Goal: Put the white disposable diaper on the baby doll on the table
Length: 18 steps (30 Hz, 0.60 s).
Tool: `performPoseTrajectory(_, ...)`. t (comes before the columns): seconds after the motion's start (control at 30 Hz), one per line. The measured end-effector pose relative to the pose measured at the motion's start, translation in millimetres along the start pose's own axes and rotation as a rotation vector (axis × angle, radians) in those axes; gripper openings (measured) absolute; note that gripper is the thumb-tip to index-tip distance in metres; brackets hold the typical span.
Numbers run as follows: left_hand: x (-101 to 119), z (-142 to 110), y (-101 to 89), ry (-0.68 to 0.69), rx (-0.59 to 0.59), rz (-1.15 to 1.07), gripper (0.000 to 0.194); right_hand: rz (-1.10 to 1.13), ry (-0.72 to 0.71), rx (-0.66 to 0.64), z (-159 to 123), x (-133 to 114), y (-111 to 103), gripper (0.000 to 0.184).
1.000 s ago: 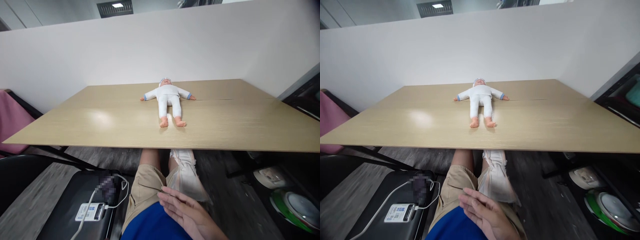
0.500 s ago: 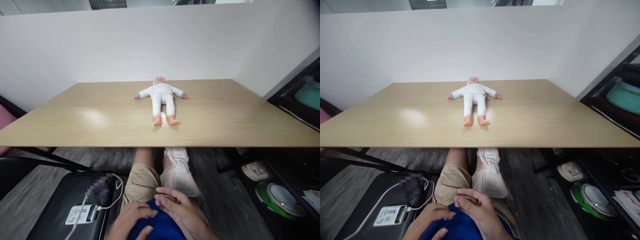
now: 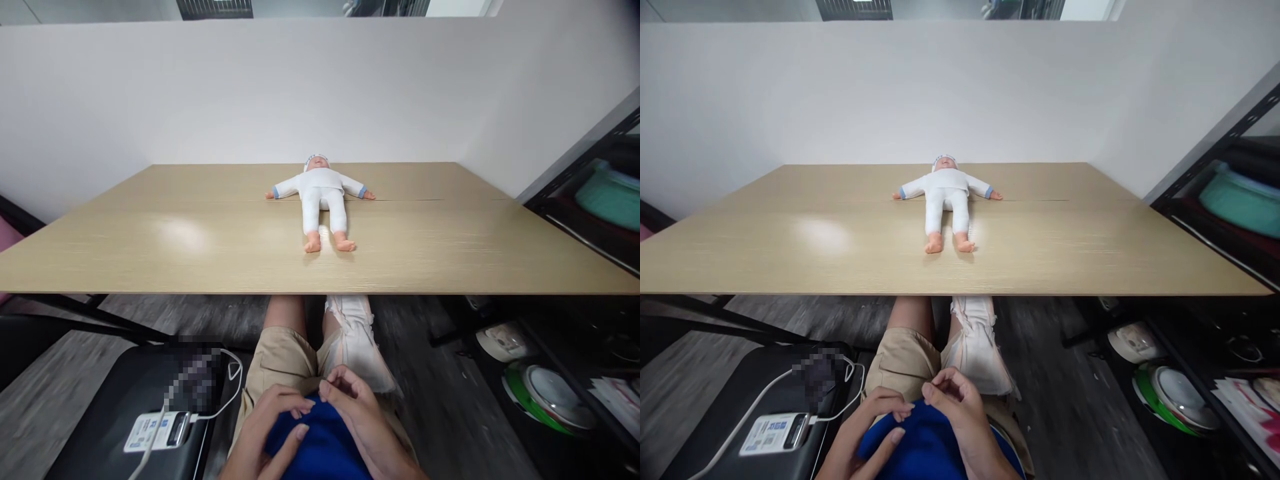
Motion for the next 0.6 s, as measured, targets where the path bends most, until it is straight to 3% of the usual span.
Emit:
performPoseTrajectory(0.1,-10,1,6.6,0.001,-0.054,-0.005,0.028,0.0,-0.046,0.08,3,-7,-31,0.043)
performPoseTrajectory(0.23,-54,3,9.5,-0.064,-0.077,0.083,0.03,-0.026,-0.133,0.313,3,-18,-111,0.049)
performPoseTrajectory(0.37,-109,17,-0.9,-0.09,0.021,0.259,0.034,-0.073,-0.127,0.531,-1,-18,-195,0.06)
performPoseTrajectory(0.43,-132,17,-10.6,-0.09,0.094,0.31,0.036,-0.093,-0.108,0.608,-2,-13,-227,0.067)
performPoseTrajectory(0.5,-153,2,-24.6,-0.106,0.168,0.323,0.038,-0.105,-0.087,0.649,-2,-4,-249,0.067)
performPoseTrajectory(0.6,-188,-53,-56.9,-0.118,0.258,0.337,0.038,-0.116,-0.092,0.664,2,11,-268,0.057)
Point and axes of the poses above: each hand's wrist, its own z-axis towards the middle knuckle, its own y-axis out of the palm, x = y × z, the point moved 9 cm from there along z, towards the middle knuckle, and after that the axes turned 2 degrees about y, right-handed, at the moved point
